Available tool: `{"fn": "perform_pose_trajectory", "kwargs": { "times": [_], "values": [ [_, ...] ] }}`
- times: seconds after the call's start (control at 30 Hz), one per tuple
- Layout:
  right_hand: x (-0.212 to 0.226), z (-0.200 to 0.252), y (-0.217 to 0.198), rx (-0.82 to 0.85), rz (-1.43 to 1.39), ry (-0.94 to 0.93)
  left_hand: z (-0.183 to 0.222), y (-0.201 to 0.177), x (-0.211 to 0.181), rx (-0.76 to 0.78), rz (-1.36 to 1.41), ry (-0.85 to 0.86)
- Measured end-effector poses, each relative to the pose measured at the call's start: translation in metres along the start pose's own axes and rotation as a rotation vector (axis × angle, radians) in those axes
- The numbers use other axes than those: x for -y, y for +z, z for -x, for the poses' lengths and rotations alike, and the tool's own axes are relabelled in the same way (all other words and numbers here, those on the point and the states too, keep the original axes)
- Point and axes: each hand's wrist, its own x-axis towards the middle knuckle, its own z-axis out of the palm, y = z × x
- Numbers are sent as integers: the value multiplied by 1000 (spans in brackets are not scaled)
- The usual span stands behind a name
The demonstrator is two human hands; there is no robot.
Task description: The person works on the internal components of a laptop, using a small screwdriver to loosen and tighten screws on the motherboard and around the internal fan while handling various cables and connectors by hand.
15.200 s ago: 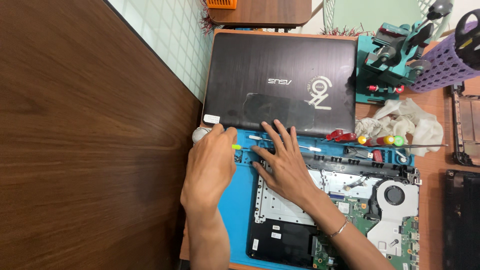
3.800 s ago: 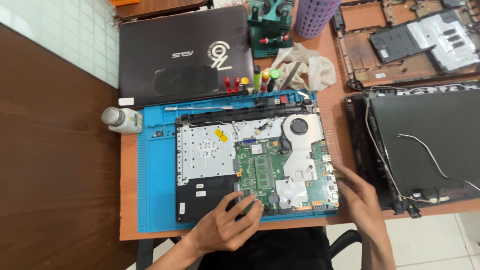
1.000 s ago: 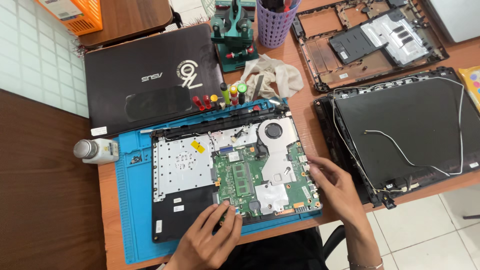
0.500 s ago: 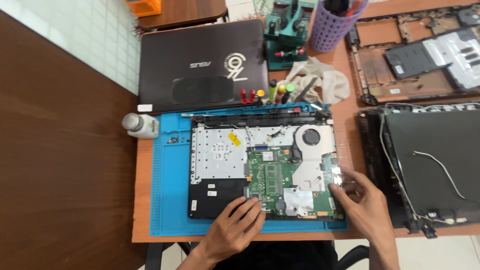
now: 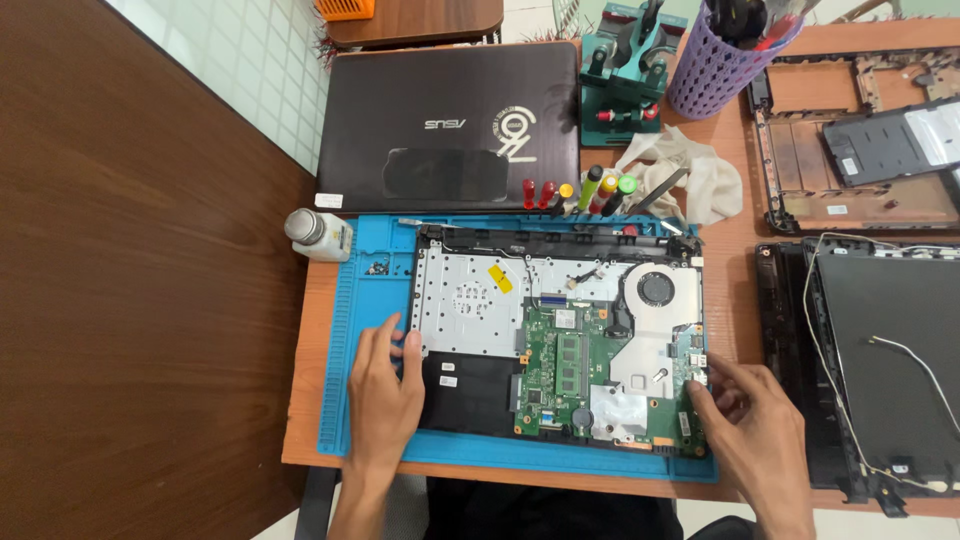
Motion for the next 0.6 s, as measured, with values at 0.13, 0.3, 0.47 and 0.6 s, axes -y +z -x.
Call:
{"fn": "perform_pose_trajectory", "kwargs": {
  "times": [0.13, 0.3, 0.47, 0.6],
  "values": [
    [-3, -7, 5, -19, -81, -20, 0, 6, 3, -2, -35, -18],
    [-6, -16, 8, -22, -140, -16, -4, 10, -1, -7, -82, -60],
    [-10, -22, 13, -19, -184, -7, -2, 17, 3, -54, -68, -59],
    [-14, -26, 17, -37, -275, -31, 2, 23, 12, -99, -104, -14]
  ]
}}
